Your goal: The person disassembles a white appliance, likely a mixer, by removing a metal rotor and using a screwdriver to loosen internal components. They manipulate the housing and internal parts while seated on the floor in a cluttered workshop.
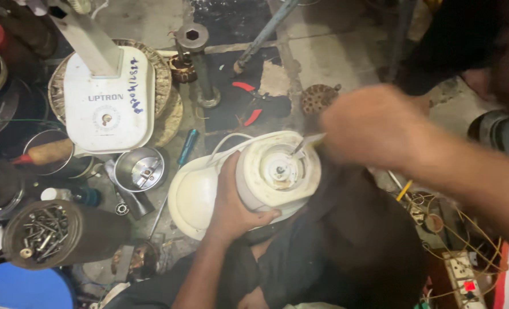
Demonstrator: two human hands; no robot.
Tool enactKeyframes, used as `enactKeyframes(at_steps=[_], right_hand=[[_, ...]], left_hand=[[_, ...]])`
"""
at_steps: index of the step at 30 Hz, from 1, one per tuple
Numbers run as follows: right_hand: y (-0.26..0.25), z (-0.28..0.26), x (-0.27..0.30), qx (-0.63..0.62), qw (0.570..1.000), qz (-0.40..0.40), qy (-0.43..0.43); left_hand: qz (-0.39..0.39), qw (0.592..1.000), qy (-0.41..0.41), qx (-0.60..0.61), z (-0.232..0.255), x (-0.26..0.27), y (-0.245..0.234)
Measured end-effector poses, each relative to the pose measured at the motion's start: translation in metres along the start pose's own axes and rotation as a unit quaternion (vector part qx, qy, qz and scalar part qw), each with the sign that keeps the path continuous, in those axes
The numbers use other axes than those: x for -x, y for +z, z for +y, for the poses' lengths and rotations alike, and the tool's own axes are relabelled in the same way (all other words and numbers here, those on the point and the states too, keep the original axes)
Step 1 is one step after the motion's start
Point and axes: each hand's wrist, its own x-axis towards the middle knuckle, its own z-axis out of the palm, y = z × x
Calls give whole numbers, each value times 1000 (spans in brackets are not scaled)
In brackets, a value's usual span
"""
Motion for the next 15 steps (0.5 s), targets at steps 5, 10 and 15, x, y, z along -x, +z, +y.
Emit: enactKeyframes(at_steps=[5,10,15], right_hand=[[12,4,4,-149,987,36,-52],[50,-44,-24,-239,952,46,-186],[55,-47,-37,-170,945,-47,-275]], left_hand=[[-4,1000,-9,-16,-2,-2,1],[-8,999,-2,-31,-1,2,0],[-5,999,0,-32,-2,-1,-1]])
